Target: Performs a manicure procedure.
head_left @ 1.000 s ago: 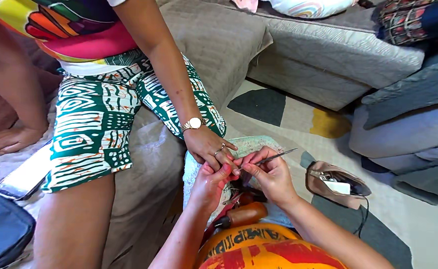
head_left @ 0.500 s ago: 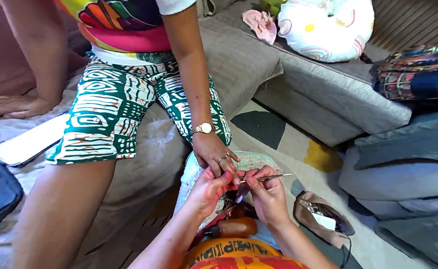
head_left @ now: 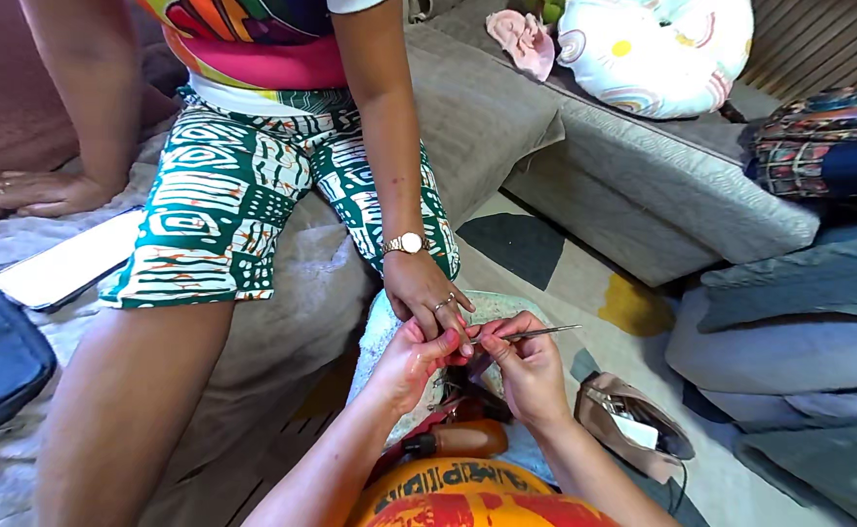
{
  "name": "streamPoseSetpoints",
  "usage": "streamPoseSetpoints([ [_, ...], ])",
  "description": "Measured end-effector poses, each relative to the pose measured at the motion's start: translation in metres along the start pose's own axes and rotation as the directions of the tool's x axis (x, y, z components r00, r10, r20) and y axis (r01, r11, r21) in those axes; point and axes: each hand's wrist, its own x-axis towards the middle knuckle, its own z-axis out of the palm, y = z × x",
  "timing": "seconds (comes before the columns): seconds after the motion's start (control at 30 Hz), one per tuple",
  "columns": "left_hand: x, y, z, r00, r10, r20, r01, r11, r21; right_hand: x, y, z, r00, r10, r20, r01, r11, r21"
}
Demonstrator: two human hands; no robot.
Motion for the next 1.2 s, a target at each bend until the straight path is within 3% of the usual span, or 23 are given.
streamPoseSetpoints([
  [0.63, 0.000, 0.005, -0.005, 1.000, 0.028, 0.011, -0.029, 0.988, 0.154, 0.005, -0.008, 0.001, 0.997, -0.023, 0.070, 0.037, 0.975, -0.218],
  [1.1, 0.005, -0.001, -0.006, 0.997, 0.049, -0.056, -0.038, 0.984, 0.176, 0.003, -0.012, -0.004, 0.954, -0.153, 0.258, 0.262, 0.844, -0.468],
  [1.2, 0.006, -0.003, -0.005, 0.995, 0.069, -0.066, -0.056, 0.981, 0.183, 0.008, -0.007, -0.004, 0.956, -0.179, 0.232, 0.275, 0.820, -0.501],
])
